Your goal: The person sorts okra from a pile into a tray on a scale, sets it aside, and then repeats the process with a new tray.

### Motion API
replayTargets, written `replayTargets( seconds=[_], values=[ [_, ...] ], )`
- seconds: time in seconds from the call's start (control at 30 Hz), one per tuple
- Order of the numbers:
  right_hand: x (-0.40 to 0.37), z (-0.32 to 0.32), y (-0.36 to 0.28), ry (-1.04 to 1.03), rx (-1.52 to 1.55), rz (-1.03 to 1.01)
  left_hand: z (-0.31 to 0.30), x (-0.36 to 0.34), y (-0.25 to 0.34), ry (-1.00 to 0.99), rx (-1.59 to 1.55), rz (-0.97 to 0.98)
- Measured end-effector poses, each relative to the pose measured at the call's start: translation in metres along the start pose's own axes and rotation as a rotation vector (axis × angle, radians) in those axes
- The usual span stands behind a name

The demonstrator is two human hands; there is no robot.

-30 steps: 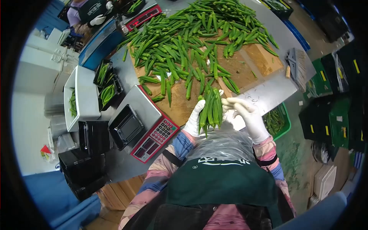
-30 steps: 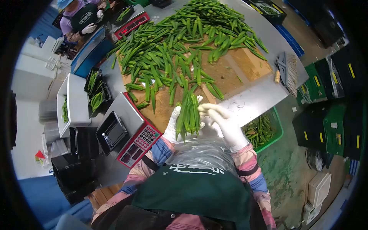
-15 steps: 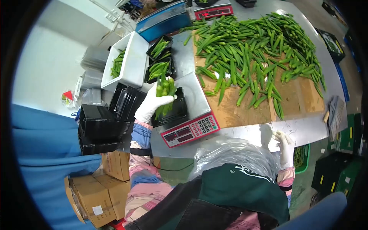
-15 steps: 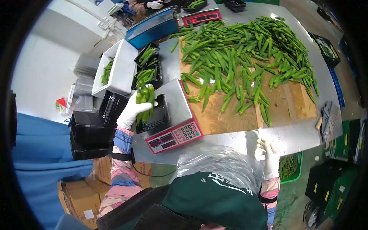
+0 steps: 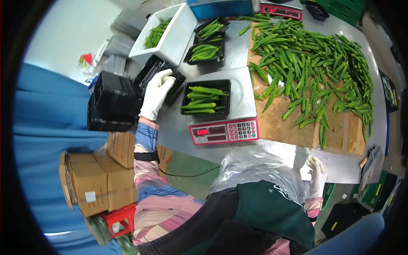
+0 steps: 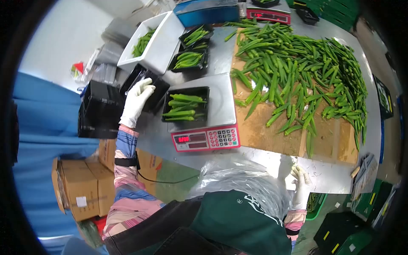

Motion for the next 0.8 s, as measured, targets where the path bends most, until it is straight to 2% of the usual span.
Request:
replayTargets(
  seconds=[0.1, 0.17, 0.27, 0.37, 0.53, 0.7, 0.8],
  values=[
    [-0.003, 0.012, -0.003, 0.001, -0.038, 0.026, -0.028, -0.023, -0.038, 0.16, -0.09, -0.092],
    [-0.003, 0.02, -0.008, -0.012, -0.065, 0.028, -0.028, -0.043, -0.051, 0.197, -0.052, -0.16],
    [0.0, 0.026, -0.012, -0.054, -0.094, 0.005, -0.016, -0.064, -0.075, 0.234, -0.111, -0.17],
    [0.002, 0.026, -0.015, -0.036, -0.147, 0.006, 0.004, -0.074, -0.075, 0.252, -0.071, -0.125],
    [0.004, 0.024, -0.015, -0.037, -0.223, 0.0, 0.022, -0.067, -0.055, 0.279, 0.071, -0.093],
    [0.003, 0.022, -0.008, -0.027, -0.256, 0.004, 0.07, -0.057, 0.001, 0.203, 0.227, 0.166],
    [-0.003, 0.032, -0.012, -0.025, -0.282, -0.012, 0.113, -0.046, 0.03, 0.13, 0.522, 0.291]
  ],
)
Point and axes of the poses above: each hand's wrist, its own x-axis towards the middle knuckle, its own z-axis out of the palm, y = z × x, the point moved 10 cm from there along x, towards the middle knuckle, and after that the axes turned 5 degrees about x, right-handed, at the moved point
